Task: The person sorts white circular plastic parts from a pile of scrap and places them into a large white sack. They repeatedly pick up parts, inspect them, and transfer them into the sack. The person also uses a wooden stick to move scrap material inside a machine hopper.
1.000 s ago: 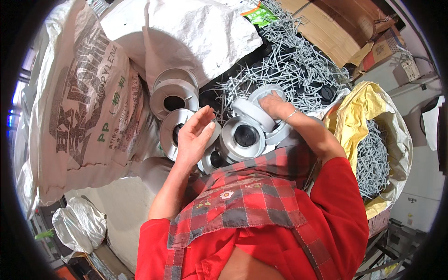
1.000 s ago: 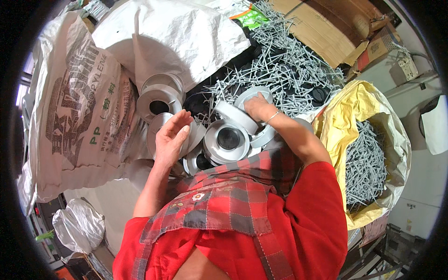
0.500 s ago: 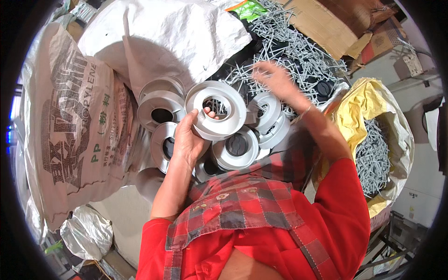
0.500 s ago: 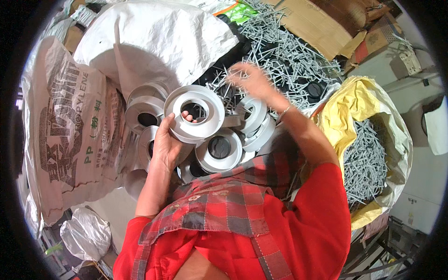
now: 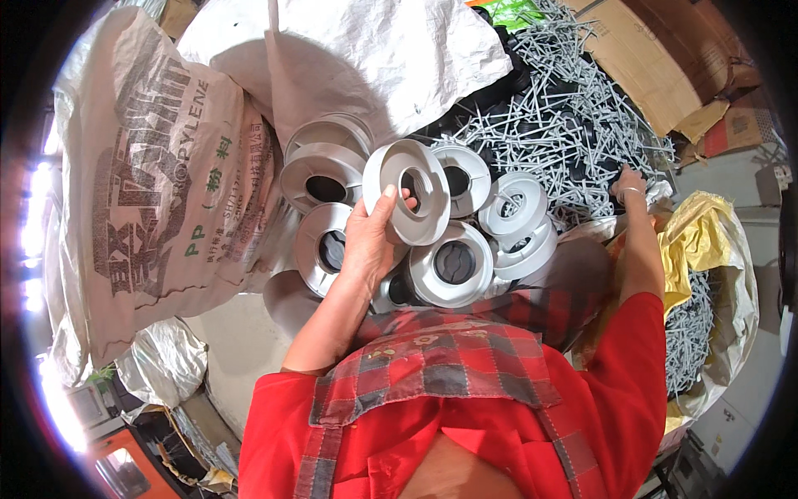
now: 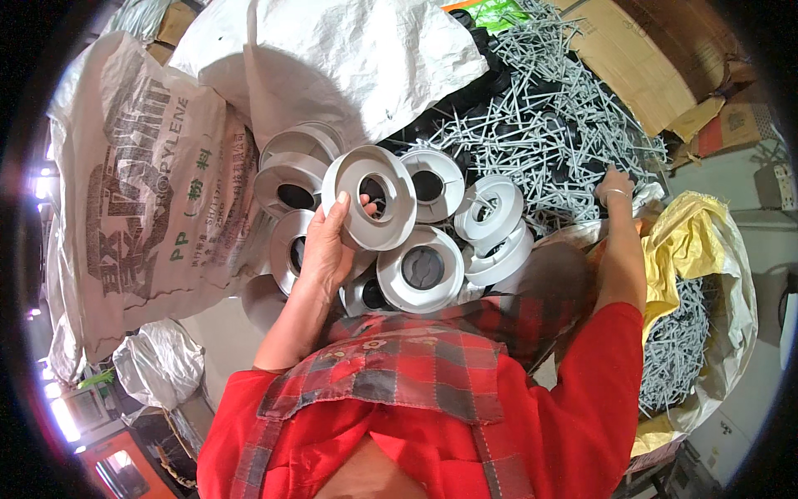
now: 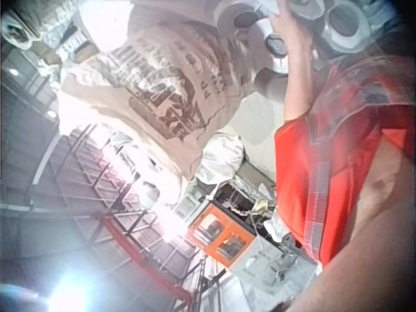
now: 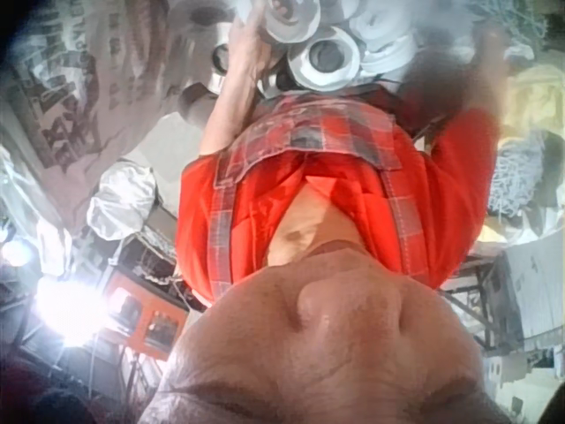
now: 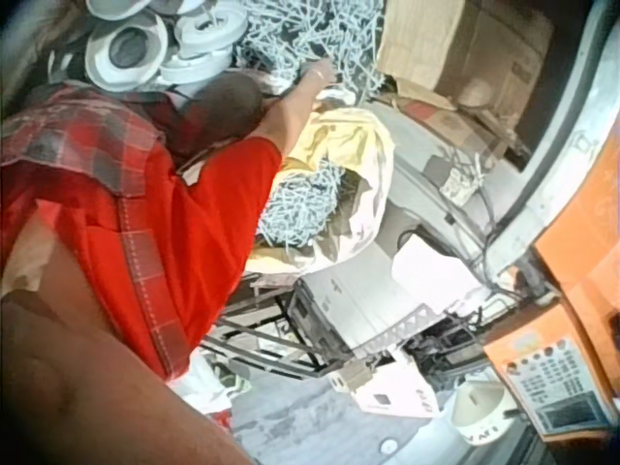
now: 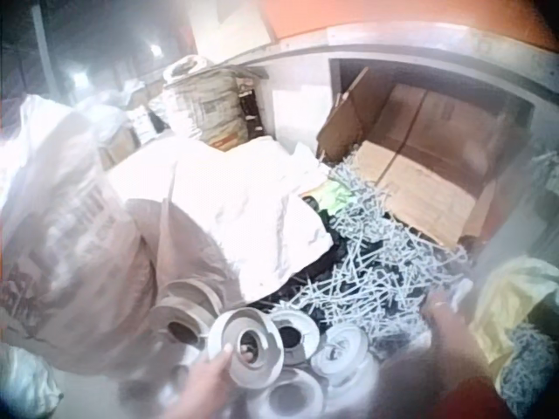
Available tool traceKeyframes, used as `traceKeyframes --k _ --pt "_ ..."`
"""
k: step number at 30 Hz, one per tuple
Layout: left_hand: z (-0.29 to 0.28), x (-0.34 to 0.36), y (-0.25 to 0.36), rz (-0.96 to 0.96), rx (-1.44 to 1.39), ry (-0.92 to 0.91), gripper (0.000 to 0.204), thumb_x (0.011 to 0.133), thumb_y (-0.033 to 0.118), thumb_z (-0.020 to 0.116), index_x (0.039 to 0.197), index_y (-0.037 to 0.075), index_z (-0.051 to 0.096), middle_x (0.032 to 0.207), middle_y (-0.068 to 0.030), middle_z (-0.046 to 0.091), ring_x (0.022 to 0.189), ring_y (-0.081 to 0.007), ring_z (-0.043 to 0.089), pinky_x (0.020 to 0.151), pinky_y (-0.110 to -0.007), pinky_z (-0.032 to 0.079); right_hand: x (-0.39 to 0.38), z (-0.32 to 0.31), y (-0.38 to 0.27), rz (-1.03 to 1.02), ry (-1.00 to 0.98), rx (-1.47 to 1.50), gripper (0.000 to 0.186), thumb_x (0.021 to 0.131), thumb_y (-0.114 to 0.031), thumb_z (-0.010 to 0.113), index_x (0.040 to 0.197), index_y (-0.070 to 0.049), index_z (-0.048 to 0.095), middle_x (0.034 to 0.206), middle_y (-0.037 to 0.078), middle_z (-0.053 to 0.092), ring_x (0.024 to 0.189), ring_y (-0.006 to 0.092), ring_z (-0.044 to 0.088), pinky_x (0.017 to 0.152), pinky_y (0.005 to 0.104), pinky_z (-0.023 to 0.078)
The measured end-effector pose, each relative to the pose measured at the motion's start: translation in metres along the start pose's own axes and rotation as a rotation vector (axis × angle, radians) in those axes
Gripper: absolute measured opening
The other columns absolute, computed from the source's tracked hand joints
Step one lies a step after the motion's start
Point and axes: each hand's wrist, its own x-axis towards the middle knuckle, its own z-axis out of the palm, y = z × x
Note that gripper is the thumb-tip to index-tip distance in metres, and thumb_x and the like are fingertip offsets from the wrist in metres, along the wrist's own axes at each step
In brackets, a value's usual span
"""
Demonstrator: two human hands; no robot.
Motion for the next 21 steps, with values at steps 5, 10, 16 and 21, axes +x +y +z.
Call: traceKeyframes --k 5,10,16,21 --pt "0.005 0.007 -0.009 0.071 0.125 -0.107 0.039 0.088 0.023 0.063 0.116 -0.001 0.050 0.100 -0.0096 0.062 0.093 -0.0183 0.061 0.084 -0.037 0.051 -0.038 -0.037 -0.039 -0.409 0.258 0.669 0.076 0.063 -0.030 0.077 0.126 0.002 0.048 0.105 0.022 0.063 0.096 0.0331 0.062 0.087 0.0392 0.048" --pt "0.020 -0.014 -0.007 -0.012 0.073 -0.304 0.042 0.089 0.023 0.062 0.119 -0.004 0.050 0.108 -0.0120 0.061 0.103 -0.0214 0.060 0.090 -0.040 0.049 -0.216 -0.118 -0.150 -0.980 -0.074 0.921 0.079 0.063 -0.031 0.079 0.131 -0.006 0.046 0.115 0.019 0.050 0.106 0.0291 0.053 0.093 0.0369 0.043" --pt "0.001 -0.030 -0.006 0.064 0.096 -0.369 0.031 0.089 0.022 0.062 0.110 0.001 0.053 0.092 -0.0047 0.061 0.075 -0.0130 0.060 0.060 -0.028 0.052 -0.282 -0.115 -0.174 -1.389 0.182 0.797 0.068 0.061 -0.018 0.077 0.120 0.001 0.048 0.112 0.019 0.049 0.104 0.0345 0.050 0.089 0.0385 0.044" --pt "-0.013 -0.047 0.019 -0.132 0.011 -0.503 0.034 0.091 0.018 0.057 0.117 -0.002 0.050 0.104 -0.0101 0.060 0.088 -0.0179 0.062 0.076 -0.034 0.055 -0.304 -0.119 -0.169 -1.752 0.525 0.380 0.067 0.054 -0.005 0.072 0.117 0.000 0.050 0.113 0.017 0.047 0.104 0.0369 0.048 0.088 0.0420 0.044"
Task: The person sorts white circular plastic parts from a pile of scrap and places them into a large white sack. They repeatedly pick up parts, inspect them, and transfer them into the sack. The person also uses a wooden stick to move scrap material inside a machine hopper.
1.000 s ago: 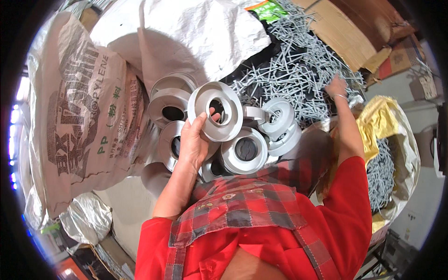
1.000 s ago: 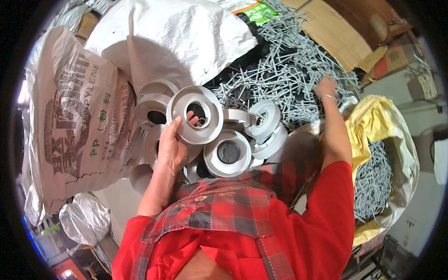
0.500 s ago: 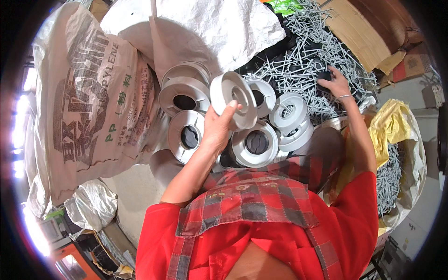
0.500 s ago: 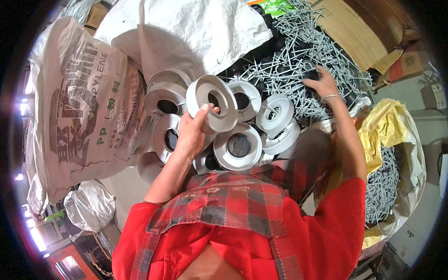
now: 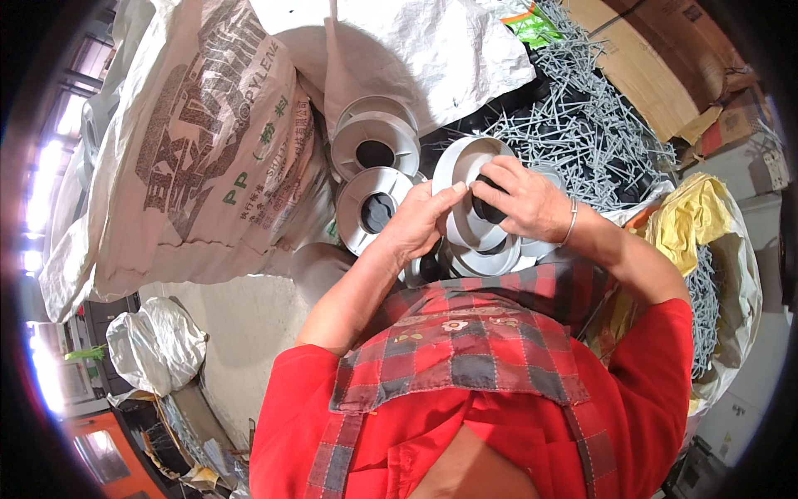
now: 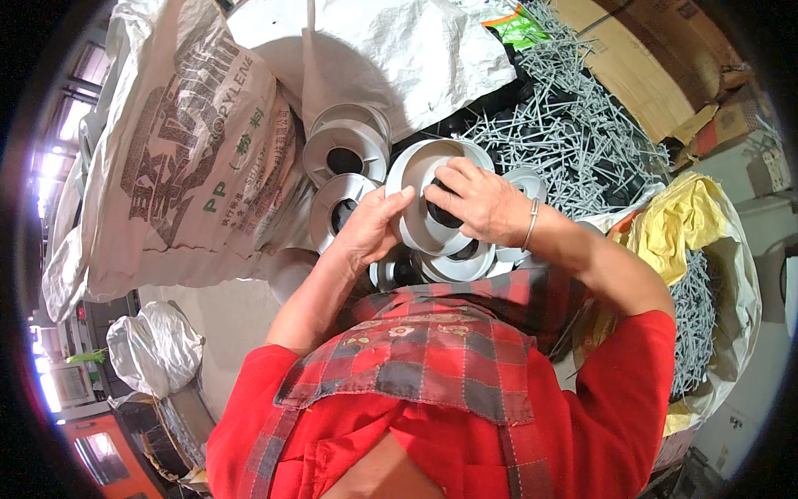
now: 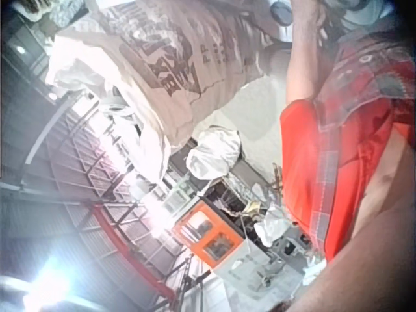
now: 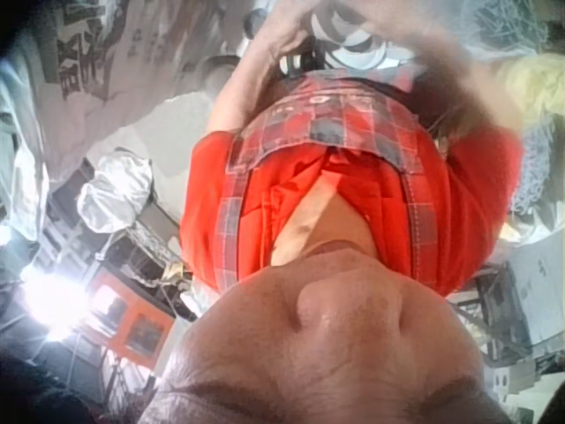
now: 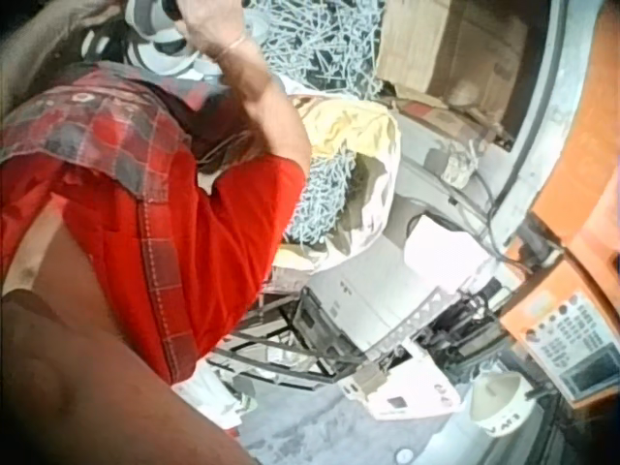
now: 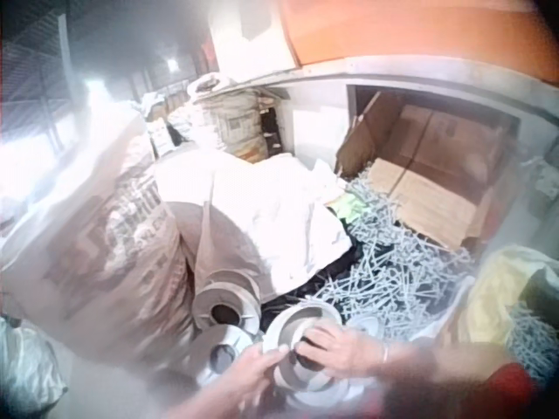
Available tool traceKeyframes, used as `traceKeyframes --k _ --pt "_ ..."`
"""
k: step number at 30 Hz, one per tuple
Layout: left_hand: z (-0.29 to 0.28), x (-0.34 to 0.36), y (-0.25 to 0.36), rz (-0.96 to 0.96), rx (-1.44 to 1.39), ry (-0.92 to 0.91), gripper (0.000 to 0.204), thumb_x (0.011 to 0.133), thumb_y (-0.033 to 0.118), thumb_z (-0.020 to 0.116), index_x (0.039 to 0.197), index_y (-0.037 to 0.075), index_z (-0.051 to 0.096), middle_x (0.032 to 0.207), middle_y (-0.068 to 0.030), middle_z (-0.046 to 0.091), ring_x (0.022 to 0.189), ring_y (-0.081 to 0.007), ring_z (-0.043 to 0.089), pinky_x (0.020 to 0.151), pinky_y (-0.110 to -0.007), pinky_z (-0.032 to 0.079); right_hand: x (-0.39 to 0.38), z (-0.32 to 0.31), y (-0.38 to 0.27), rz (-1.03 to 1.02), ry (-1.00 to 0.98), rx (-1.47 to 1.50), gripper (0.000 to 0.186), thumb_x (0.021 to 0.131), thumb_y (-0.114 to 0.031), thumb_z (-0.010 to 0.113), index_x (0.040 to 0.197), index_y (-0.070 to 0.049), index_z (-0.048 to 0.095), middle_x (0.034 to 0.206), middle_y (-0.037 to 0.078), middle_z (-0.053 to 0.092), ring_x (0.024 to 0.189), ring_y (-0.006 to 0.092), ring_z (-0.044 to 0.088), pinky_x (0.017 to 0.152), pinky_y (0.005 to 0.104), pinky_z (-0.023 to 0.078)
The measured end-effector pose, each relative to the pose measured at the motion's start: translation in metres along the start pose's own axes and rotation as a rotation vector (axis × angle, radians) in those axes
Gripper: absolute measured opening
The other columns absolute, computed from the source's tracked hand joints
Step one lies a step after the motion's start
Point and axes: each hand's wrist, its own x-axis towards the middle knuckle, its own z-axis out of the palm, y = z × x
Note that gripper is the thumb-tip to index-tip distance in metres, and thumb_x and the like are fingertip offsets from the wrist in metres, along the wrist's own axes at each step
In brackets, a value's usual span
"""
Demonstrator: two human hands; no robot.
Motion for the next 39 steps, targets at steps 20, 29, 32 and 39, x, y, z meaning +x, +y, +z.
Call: traceKeyframes --k 20,29,32,39 --pt "-0.018 -0.035 -0.051 0.449 1.563 -0.301 0.071 0.074 0.027 0.074 0.130 -0.003 0.044 0.132 -0.0283 0.043 0.126 -0.0410 0.038 0.107 -0.044 0.030 -0.084 0.042 0.106 1.385 -0.399 -0.035 0.052 0.082 -0.043 0.058 0.108 0.002 0.062 0.112 0.024 0.060 0.105 0.0365 0.058 0.091 0.0412 0.046" --pt "0.003 -0.014 -0.029 0.171 1.132 -0.066 0.049 0.083 0.019 0.069 0.123 -0.003 0.052 0.116 -0.0175 0.061 0.108 -0.0249 0.059 0.092 -0.033 0.044 -0.138 0.033 0.178 1.853 0.366 0.720 0.020 0.081 -0.004 0.046 0.086 0.009 0.061 0.073 0.024 0.062 0.058 0.0309 0.064 0.040 0.0368 0.050" --pt "-0.002 0.017 -0.040 0.036 0.563 -0.009 0.049 0.084 0.016 0.069 0.126 -0.001 0.051 0.119 -0.0116 0.058 0.110 -0.0185 0.055 0.095 -0.033 0.042 -0.116 0.033 0.155 1.616 0.829 1.009 0.018 0.081 -0.003 0.050 0.090 0.010 0.058 0.077 0.020 0.064 0.060 0.0296 0.063 0.044 0.0376 0.052" --pt "0.005 0.070 -0.020 0.009 -0.173 0.249 0.037 0.090 0.019 0.055 0.119 -0.003 0.048 0.104 -0.0131 0.061 0.098 -0.0245 0.059 0.093 -0.043 0.045 -0.034 0.048 0.113 1.160 0.141 0.773 0.035 0.086 -0.029 0.055 0.074 0.003 0.061 0.068 0.018 0.062 0.062 0.0263 0.061 0.064 0.0386 0.050"
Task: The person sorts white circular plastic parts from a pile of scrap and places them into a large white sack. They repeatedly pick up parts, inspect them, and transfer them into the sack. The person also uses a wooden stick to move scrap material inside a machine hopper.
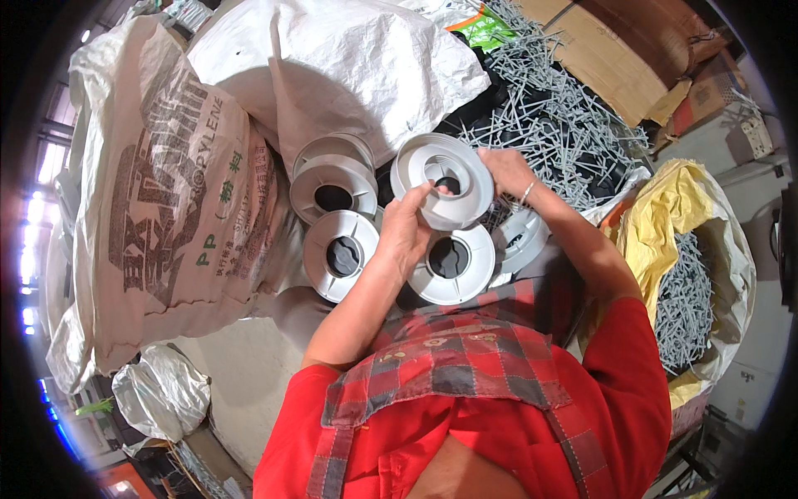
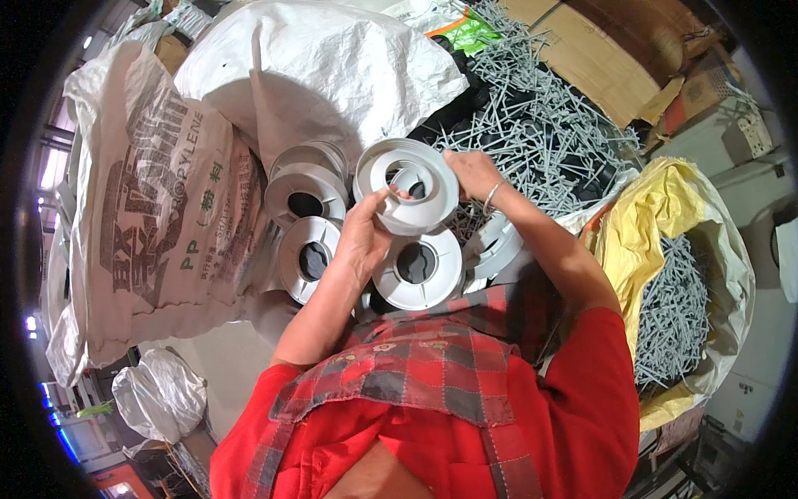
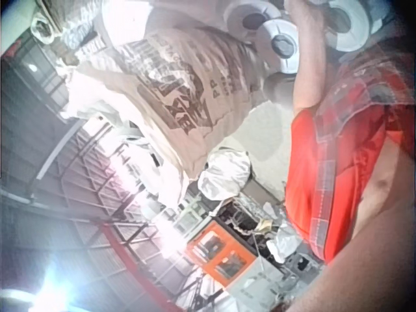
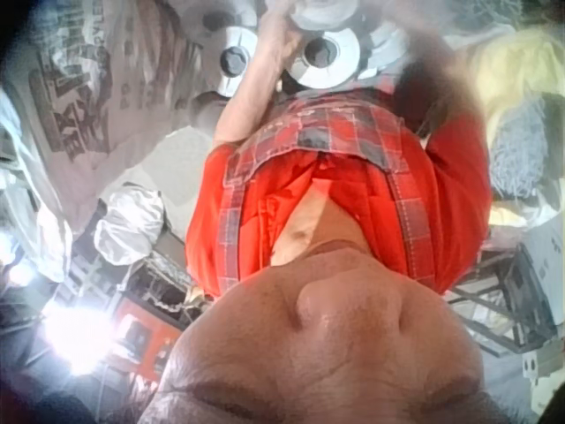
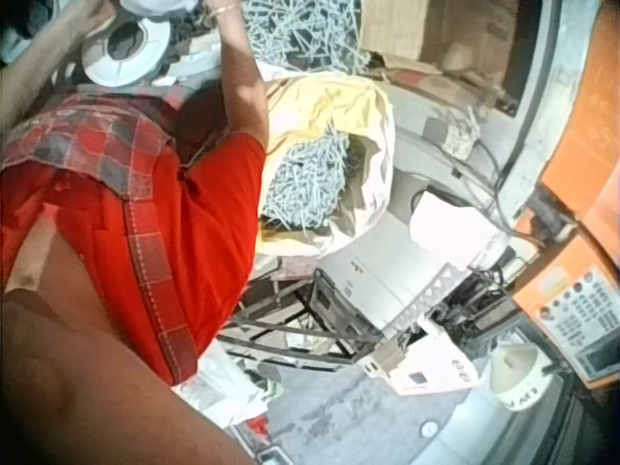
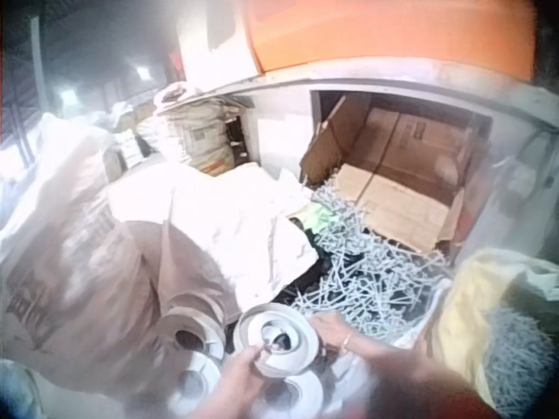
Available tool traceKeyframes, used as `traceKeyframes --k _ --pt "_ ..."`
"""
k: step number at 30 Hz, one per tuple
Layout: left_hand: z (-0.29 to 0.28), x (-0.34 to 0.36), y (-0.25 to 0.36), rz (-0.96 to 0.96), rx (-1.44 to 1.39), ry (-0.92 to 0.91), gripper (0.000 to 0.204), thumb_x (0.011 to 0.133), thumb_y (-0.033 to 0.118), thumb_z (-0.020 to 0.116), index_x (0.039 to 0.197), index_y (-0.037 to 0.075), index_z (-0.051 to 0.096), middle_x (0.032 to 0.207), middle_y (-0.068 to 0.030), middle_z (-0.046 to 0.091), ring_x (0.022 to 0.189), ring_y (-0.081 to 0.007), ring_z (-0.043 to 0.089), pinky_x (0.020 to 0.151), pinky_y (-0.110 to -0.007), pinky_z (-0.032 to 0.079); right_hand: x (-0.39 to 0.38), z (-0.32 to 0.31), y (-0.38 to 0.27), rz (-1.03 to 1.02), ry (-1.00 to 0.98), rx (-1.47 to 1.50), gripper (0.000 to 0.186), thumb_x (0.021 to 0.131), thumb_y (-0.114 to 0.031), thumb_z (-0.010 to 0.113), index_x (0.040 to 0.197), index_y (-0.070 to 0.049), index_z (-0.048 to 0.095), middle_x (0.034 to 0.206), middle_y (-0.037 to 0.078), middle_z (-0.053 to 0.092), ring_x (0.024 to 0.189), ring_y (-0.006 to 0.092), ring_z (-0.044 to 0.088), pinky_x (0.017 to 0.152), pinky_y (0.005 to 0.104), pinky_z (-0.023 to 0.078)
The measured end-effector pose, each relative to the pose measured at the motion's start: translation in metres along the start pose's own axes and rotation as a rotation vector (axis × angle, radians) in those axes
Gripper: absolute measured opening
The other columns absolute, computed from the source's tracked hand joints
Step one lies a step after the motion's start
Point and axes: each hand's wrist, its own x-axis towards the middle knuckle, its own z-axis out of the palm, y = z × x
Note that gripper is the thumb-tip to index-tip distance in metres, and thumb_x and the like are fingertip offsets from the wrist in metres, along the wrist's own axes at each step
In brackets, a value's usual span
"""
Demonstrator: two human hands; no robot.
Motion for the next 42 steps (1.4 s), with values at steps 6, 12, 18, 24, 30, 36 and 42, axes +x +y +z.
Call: traceKeyframes --k 6,12,18,24,30,36,42 --pt "-0.016 -0.009 0.004 0.143 0.186 0.037 0.038 0.088 0.020 0.060 0.119 -0.001 0.048 0.099 -0.0115 0.063 0.096 -0.0210 0.061 0.089 -0.039 0.048 0.109 -0.039 0.087 -0.220 0.411 -0.943 0.013 0.080 -0.013 0.055 0.085 -0.002 0.060 0.079 0.019 0.064 0.076 0.0399 0.062 0.068 0.0474 0.049" --pt "-0.020 -0.015 0.009 0.109 0.247 0.061 0.044 0.088 0.026 0.062 0.120 0.000 0.047 0.101 -0.0120 0.064 0.096 -0.0209 0.062 0.088 -0.039 0.049 0.138 -0.039 0.133 -0.087 0.167 -1.249 0.025 0.076 -0.007 0.060 0.101 -0.006 0.057 0.109 0.011 0.056 0.107 0.0289 0.053 0.082 0.0397 0.052" --pt "-0.021 -0.010 0.009 0.139 0.282 0.028 0.039 0.090 0.026 0.058 0.118 0.000 0.048 0.104 -0.0107 0.062 0.097 -0.0198 0.060 0.088 -0.038 0.049 0.111 -0.059 0.101 -0.122 0.322 -1.240 0.024 0.071 -0.010 0.061 0.094 -0.005 0.056 0.099 0.014 0.055 0.096 0.0313 0.055 0.078 0.0408 0.051" --pt "-0.010 -0.005 0.000 0.281 0.416 0.056 0.031 0.091 0.020 0.055 0.114 0.000 0.050 0.106 -0.0093 0.060 0.098 -0.0184 0.058 0.086 -0.037 0.049 0.081 -0.089 0.031 -0.127 0.550 -0.317 0.037 0.070 -0.025 0.058 0.091 0.005 0.059 0.076 0.021 0.061 0.076 0.0366 0.060 0.070 0.0396 0.047" --pt "0.003 -0.004 0.007 0.216 0.266 -0.069 0.038 0.093 0.020 0.053 0.123 -0.002 0.047 0.118 -0.0099 0.057 0.106 -0.0207 0.056 0.094 -0.037 0.044 0.018 -0.021 -0.024 -0.698 0.502 -0.173 0.023 0.078 -0.016 0.049 0.089 0.002 0.059 0.077 0.022 0.059 0.072 0.0371 0.058 0.066 0.0403 0.047" --pt "0.003 -0.027 0.014 0.272 0.033 -0.217 0.037 0.092 0.023 0.054 0.121 0.000 0.049 0.116 -0.0095 0.058 0.104 -0.0200 0.057 0.093 -0.038 0.044 -0.032 0.029 -0.067 -0.686 0.284 -0.276 0.034 0.081 -0.021 0.060 0.103 0.004 0.061 0.090 0.021 0.059 0.087 0.0352 0.059 0.079 0.0386 0.047" --pt "-0.013 -0.046 0.017 0.367 0.391 -0.139 0.031 0.089 0.025 0.061 0.108 0.000 0.057 0.092 -0.0049 0.063 0.077 -0.0104 0.059 0.065 -0.026 0.049 -0.074 0.041 -0.101 -0.471 0.122 -0.512 0.091 0.064 -0.043 0.076 0.130 0.007 0.039 0.106 0.023 0.049 0.100 0.0356 0.052 0.089 0.0386 0.044"
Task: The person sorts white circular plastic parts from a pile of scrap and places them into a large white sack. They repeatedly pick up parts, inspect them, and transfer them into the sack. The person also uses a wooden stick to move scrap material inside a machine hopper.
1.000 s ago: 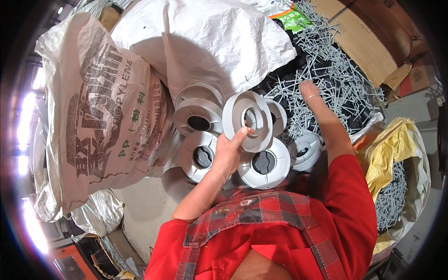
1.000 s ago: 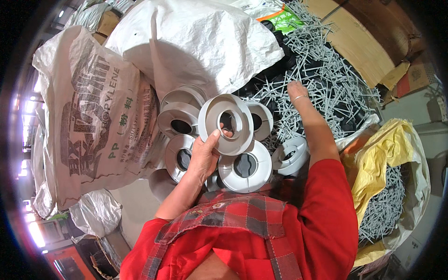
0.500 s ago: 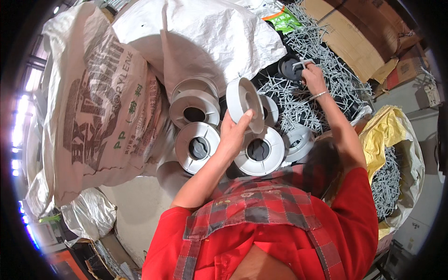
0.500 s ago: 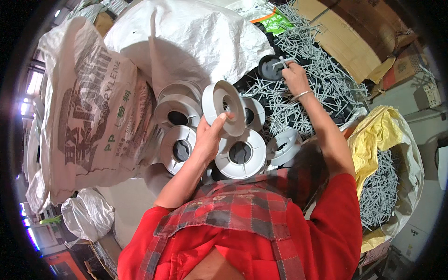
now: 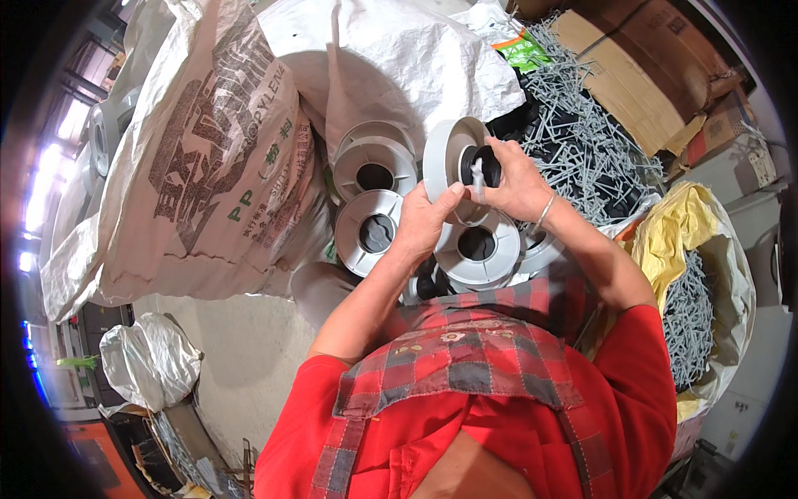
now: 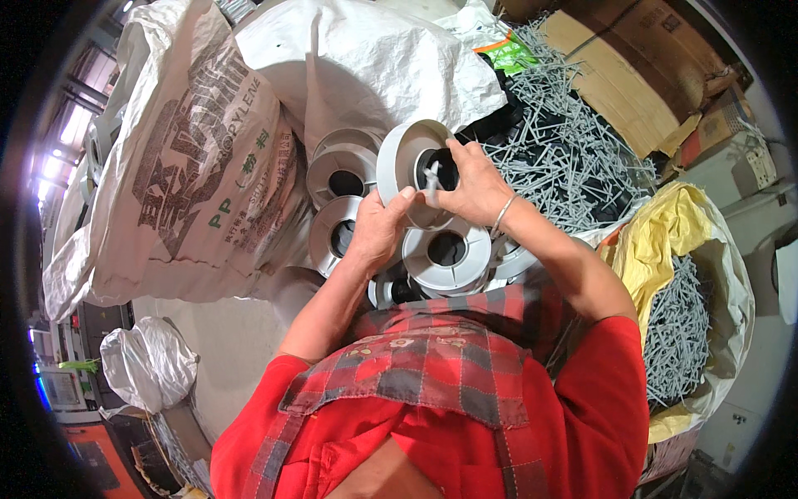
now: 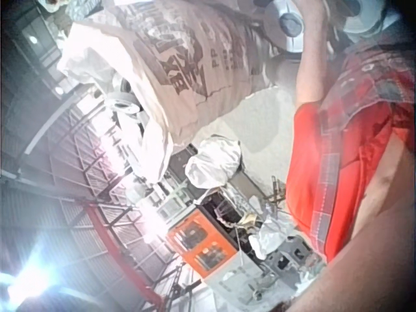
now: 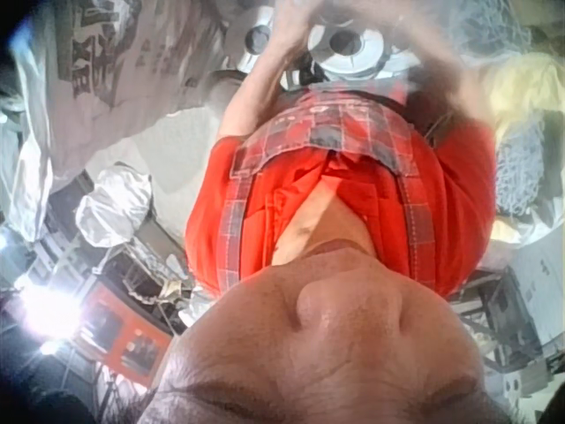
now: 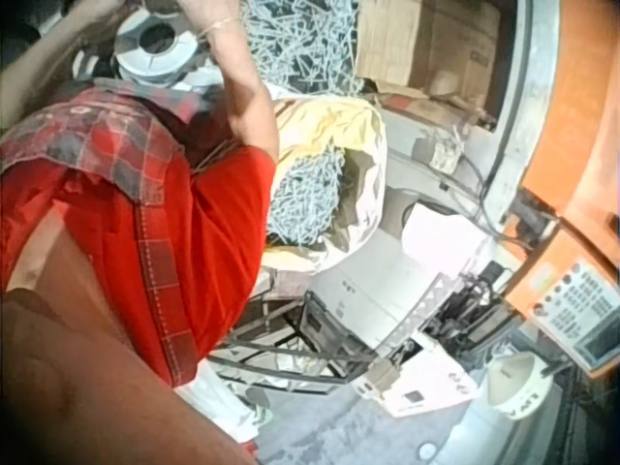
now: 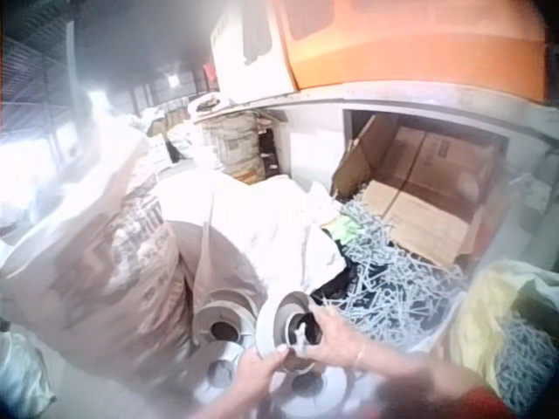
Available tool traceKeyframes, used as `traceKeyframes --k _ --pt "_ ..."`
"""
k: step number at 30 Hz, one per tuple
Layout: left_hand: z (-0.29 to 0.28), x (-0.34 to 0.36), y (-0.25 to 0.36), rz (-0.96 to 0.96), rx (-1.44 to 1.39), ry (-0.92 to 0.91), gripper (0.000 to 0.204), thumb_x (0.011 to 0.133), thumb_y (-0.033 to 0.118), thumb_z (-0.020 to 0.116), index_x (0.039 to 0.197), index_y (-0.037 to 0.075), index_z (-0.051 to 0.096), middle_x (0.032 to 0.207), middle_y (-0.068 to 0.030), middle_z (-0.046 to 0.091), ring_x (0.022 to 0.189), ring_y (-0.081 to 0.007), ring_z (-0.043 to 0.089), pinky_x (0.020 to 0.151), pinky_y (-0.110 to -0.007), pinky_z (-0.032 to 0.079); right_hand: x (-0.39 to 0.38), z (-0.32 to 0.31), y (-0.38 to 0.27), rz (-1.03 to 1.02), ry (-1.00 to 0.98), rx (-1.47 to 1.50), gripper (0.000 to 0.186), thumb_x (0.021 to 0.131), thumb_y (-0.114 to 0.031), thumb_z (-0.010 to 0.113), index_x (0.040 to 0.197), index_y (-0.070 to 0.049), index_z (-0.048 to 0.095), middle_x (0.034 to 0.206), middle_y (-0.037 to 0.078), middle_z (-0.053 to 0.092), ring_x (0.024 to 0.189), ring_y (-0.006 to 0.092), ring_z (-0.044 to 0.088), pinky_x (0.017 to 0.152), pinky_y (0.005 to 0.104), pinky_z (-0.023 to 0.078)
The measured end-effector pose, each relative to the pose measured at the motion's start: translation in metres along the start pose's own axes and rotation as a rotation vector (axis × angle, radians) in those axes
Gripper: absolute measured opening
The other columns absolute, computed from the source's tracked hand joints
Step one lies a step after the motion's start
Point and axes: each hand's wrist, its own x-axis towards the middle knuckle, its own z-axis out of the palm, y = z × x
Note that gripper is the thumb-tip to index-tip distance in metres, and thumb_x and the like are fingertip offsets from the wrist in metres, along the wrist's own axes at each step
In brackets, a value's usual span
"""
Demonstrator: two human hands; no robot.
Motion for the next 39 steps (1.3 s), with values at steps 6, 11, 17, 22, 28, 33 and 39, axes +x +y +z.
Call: traceKeyframes --k 6,11,17,22,28,33,39 --pt "-0.015 -0.004 0.018 -0.122 0.036 -0.132 0.032 0.088 0.027 0.063 0.103 0.000 0.058 0.088 -0.0044 0.063 0.076 -0.0106 0.059 0.066 -0.026 0.048 -0.010 -0.013 0.002 -0.581 0.053 -0.109 0.078 0.061 -0.029 0.078 0.123 0.005 0.044 0.109 0.021 0.049 0.102 0.0349 0.052 0.088 0.0376 0.045" --pt "0.009 -0.016 0.013 0.142 0.173 -0.176 0.039 0.087 0.030 0.066 0.111 0.001 0.056 0.098 -0.0045 0.063 0.085 -0.0115 0.058 0.078 -0.027 0.048 -0.020 0.000 0.000 -0.019 0.148 0.652 0.065 0.068 -0.025 0.079 0.121 -0.001 0.050 0.098 0.011 0.061 0.086 0.0236 0.061 0.082 0.0337 0.049" --pt "-0.001 -0.011 0.017 0.498 0.695 -0.383 0.073 0.075 0.007 0.071 0.140 0.005 0.035 0.145 -0.0156 0.034 0.137 -0.0344 0.025 0.111 -0.040 0.023 -0.017 -0.012 0.016 0.385 -0.096 1.368 0.043 0.089 -0.045 0.051 0.110 -0.008 0.060 0.084 0.004 0.065 0.069 0.0148 0.064 0.056 0.0285 0.051" --pt "0.002 -0.016 0.008 0.699 0.910 -0.444 0.063 0.075 0.001 0.067 0.133 -0.001 0.043 0.131 -0.0191 0.048 0.121 -0.0347 0.046 0.102 -0.038 0.035 -0.030 -0.001 0.031 0.693 -0.188 1.740 0.045 0.086 -0.045 0.057 0.110 -0.006 0.060 0.080 0.008 0.066 0.065 0.0179 0.063 0.056 0.0281 0.052" --pt "-0.011 -0.043 0.023 0.464 1.187 -0.594 0.054 0.075 0.004 0.068 0.126 -0.002 0.049 0.120 -0.0213 0.053 0.112 -0.0365 0.050 0.096 -0.039 0.042 -0.023 -0.037 0.128 0.477 0.023 -0.414 0.076 0.080 -0.063 0.052 0.108 0.008 0.059 0.092 0.022 0.066 0.090 0.0343 0.064 0.081 0.0413 0.050" --pt "-0.014 -0.037 0.009 0.368 1.216 -0.670 0.045 0.081 0.020 0.068 0.118 -0.003 0.055 0.117 -0.0213 0.056 0.112 -0.0353 0.052 0.094 -0.039 0.043 -0.058 0.005 0.172 0.648 -0.611 -0.338 0.060 0.072 -0.049 0.067 0.078 0.011 0.065 0.073 0.022 0.065 0.064 0.0332 0.064 0.059 0.0419 0.051" --pt "-0.015 -0.021 0.011 0.206 1.106 -0.634 0.048 0.081 0.023 0.069 0.118 -0.003 0.054 0.111 -0.0216 0.059 0.105 -0.0367 0.056 0.092 -0.039 0.044 -0.011 -0.054 0.166 0.564 -0.323 -0.509 0.035 0.065 -0.022 0.075 0.076 0.009 0.064 0.077 0.022 0.066 0.066 0.0296 0.067 0.058 0.0384 0.055"
